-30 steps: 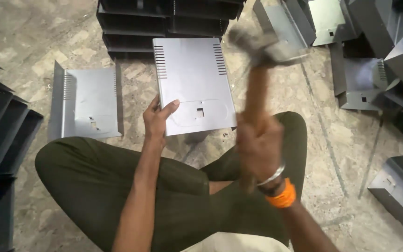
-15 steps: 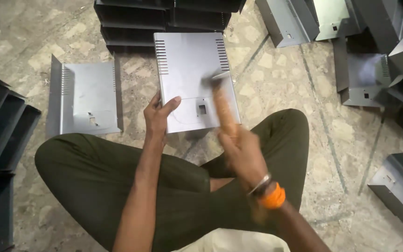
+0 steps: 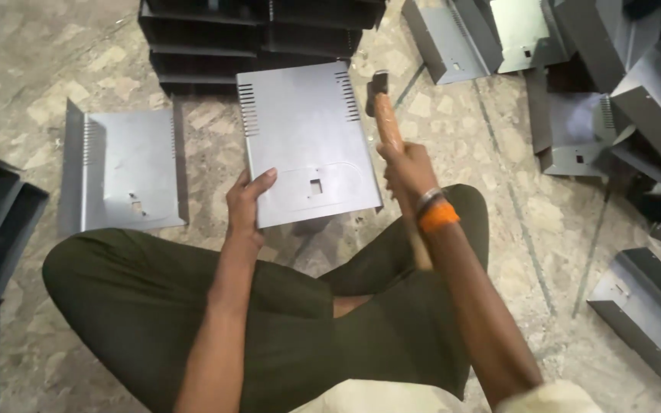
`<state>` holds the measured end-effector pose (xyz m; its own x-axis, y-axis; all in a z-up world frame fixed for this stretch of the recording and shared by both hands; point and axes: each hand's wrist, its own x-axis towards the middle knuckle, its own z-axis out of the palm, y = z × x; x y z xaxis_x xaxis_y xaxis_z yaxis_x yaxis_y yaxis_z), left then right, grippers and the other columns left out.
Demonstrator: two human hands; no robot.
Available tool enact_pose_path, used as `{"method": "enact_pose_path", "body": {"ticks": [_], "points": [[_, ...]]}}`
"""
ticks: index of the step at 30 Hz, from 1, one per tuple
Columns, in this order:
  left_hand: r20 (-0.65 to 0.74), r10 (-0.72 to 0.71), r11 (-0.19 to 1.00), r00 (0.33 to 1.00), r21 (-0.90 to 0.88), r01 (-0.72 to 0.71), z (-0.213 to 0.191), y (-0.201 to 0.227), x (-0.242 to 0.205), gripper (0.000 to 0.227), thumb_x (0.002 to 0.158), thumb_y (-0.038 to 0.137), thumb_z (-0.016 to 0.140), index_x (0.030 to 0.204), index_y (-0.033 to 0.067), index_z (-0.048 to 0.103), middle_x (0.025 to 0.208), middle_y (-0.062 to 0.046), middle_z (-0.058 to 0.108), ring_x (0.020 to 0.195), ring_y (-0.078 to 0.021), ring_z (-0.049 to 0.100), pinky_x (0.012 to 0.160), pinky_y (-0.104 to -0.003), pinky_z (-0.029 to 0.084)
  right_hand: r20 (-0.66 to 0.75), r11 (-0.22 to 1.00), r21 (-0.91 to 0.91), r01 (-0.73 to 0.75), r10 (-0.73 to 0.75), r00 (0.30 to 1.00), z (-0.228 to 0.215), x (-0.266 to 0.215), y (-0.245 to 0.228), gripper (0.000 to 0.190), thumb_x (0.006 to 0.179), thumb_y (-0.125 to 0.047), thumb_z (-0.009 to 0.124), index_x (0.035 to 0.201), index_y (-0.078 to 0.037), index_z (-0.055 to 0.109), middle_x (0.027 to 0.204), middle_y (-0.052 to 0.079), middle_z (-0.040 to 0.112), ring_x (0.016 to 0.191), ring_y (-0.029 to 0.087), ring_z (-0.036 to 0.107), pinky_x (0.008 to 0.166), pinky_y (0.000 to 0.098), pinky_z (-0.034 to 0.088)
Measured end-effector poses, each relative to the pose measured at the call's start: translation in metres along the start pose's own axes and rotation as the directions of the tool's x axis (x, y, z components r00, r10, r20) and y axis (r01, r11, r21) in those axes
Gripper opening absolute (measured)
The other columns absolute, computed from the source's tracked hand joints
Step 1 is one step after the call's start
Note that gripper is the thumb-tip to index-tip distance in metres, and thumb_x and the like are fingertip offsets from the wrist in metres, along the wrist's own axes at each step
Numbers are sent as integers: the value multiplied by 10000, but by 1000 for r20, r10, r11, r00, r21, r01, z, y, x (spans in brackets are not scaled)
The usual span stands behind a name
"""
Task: The person sits on the workshop floor and hammers metal enclosure panels, using a hammer to flatten or set parts on the sheet-metal boxes. They pick panels from piles around them, position each one, hammer it, and set finished pieces aside.
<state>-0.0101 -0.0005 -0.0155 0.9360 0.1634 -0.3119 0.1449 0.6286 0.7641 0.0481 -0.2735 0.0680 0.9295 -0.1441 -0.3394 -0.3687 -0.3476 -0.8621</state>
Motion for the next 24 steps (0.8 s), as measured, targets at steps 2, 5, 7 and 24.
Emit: {"method": "enact_pose_path", "body": {"ticks": [2,5,7,24], "points": [[4,11,1000,1000,22,-11,0,1,1,645,795,142,782,1375,-65,588,1154,-165,701,966,-251,700,846,-343,563,-22,998,-56,11,-12,1000,10,49,29,356,893,-344,681,996,-6,646,687,62,619,503,169,592,413,339,484],[9,39,998,999,49,-39,1,3,3,652,799,137,789,1382,-72,585,1166,-165,704,974,-249,700,854,-339,561,-24,976,-215,25,-31,999,25,115,82,354,912,-329,631,1037,-1,672,765,141,691,586,237,671,479,379,529],[20,49,997,999,59,-50,1,3,3,661,796,134,794,1388,-74,585,1177,-163,709,984,-244,701,864,-331,558,-15,950,-312,25,-31,999,34,141,120,359,944,-314,567,1068,4,680,810,200,726,649,298,719,538,415,556],[118,123,991,985,37,-128,8,15,-12,743,778,158,786,1439,-54,523,1218,-147,692,1024,-217,695,891,-320,561,233,889,440,129,-252,939,36,12,48,595,995,-324,614,1449,49,524,1284,129,667,1080,191,649,929,309,531]]}}
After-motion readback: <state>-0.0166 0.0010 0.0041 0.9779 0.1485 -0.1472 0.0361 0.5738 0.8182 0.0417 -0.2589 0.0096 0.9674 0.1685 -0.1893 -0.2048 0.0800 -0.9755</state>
